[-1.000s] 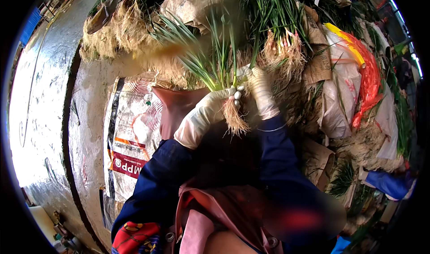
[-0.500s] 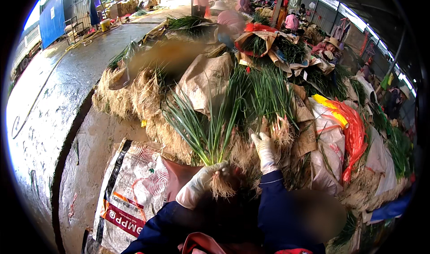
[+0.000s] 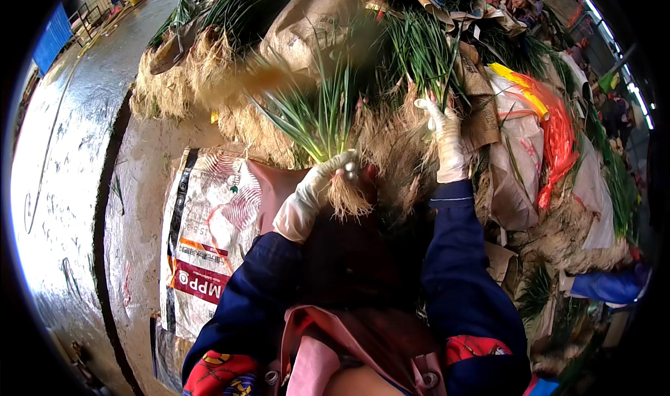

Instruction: The person picks up bunches of green vegetables from a large pile, removes yellowed or damaged outer leaves by hand, and places the cleaned bunches aside onto a white sack.

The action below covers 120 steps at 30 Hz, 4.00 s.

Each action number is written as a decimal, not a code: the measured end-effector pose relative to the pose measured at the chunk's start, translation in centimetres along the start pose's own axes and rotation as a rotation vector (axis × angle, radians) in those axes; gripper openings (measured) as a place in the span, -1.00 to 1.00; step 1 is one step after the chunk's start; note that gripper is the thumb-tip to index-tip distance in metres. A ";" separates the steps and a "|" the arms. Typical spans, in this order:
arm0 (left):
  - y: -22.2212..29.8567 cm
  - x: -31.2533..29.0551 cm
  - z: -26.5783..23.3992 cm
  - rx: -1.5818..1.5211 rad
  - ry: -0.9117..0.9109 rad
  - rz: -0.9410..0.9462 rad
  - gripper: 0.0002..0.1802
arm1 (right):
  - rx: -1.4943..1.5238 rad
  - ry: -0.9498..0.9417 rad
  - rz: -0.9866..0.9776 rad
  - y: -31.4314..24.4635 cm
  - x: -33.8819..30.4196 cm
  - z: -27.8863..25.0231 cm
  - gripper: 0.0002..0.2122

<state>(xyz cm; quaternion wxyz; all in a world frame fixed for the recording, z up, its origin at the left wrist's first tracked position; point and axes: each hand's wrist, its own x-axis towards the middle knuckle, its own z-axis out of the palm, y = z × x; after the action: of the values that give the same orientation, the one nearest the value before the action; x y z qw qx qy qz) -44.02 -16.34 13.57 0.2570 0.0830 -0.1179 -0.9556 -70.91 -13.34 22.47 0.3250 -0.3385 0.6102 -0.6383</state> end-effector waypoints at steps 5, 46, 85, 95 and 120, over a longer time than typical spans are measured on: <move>-0.6 0.6 0.0 0.056 0.118 -0.010 -0.79 | -0.665 0.026 0.144 4.1 1.9 2.0 -0.68; 2.5 1.3 4.1 0.207 -0.052 0.142 -0.71 | -0.536 -0.026 -0.094 1.1 -13.2 -10.0 -0.75; 0.0 3.3 0.5 0.263 0.225 0.018 -0.76 | 0.069 -0.463 0.311 4.0 -3.9 6.1 -0.77; 1.0 1.0 2.7 0.255 -0.041 -0.007 -0.75 | -1.819 -0.976 0.361 3.8 -5.6 1.1 -0.73; -0.7 3.9 1.7 0.248 0.214 0.008 -0.67 | 0.121 -0.308 0.347 5.1 -2.4 6.3 -0.72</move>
<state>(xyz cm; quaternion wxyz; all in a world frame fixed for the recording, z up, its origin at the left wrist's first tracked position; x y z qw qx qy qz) -48.00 -17.42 14.66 0.2597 0.2146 -0.2070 -0.9185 -64.34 -15.15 17.43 0.5386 -0.3019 0.5631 -0.5493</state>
